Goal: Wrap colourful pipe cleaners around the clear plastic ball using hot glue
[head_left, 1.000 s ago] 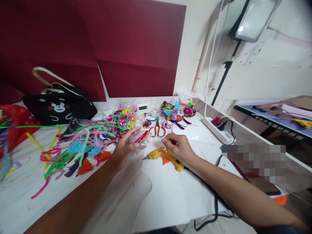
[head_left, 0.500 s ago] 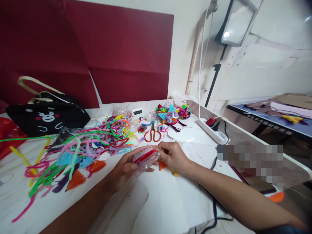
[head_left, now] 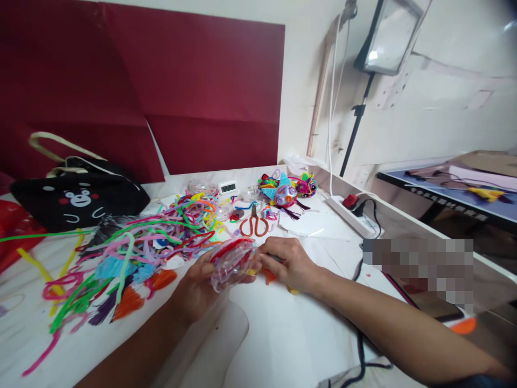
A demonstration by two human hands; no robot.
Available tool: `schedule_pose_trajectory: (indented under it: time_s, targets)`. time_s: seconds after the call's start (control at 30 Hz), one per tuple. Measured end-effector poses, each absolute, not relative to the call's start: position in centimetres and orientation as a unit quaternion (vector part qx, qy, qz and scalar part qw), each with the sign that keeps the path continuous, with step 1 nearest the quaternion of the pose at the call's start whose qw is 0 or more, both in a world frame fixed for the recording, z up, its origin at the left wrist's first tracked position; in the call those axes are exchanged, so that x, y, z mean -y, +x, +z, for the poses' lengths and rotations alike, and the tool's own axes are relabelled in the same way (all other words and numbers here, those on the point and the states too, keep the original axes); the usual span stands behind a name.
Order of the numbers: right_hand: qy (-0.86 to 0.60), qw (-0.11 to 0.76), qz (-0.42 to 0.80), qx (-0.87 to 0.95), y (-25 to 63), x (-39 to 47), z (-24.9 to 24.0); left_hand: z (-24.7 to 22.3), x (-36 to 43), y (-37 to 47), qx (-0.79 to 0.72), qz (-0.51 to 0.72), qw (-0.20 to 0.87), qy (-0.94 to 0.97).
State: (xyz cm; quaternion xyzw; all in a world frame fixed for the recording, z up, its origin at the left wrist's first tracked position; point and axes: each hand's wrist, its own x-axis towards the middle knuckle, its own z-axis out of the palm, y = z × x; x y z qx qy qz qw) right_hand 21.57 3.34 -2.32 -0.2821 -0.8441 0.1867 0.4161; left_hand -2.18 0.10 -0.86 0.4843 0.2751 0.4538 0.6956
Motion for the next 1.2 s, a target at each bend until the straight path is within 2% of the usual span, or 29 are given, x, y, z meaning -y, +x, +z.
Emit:
schedule_pose_trajectory:
  time_s: [0.13, 0.33, 0.5, 0.7, 0.77, 0.93, 1.2]
  targets:
    - [-0.278, 0.408, 0.154, 0.856, 21.8, -3.4, -2.3, -0.3, -0.5, -3.0, -0.281, 0.497, 0.691, 0.443]
    - [-0.321, 0.417, 0.184, 0.830, 21.8, -4.0, -2.7, 0.2, -1.5, -4.4, -0.354, 0.547, 0.642, 0.403]
    - [-0.320, 0.409, 0.136, 0.844, 22.0, -4.5, -3.4, -0.2, -2.1, -5.1, -0.364, 0.565, 0.622, 0.402]
    - [-0.305, 0.320, -0.007, 0.897, 22.7, -4.6, -3.0, -0.6, -2.6, -5.8, -0.292, 0.564, 0.655, 0.409]
    - [-0.314, 0.303, -0.020, 0.900, 22.9, -4.7, -2.9, -0.3, -2.8, -5.7, -0.271, 0.576, 0.656, 0.405]
    - [-0.358, 0.298, 0.047, 0.883, 22.8, -4.9, -2.4, 0.9, -2.9, -5.0, -0.278, 0.655, 0.606, 0.356]
    - [-0.455, 0.307, 0.160, 0.821, 22.6, -4.2, -1.6, 1.3, -2.8, -4.4, -0.306, 0.676, 0.596, 0.307]
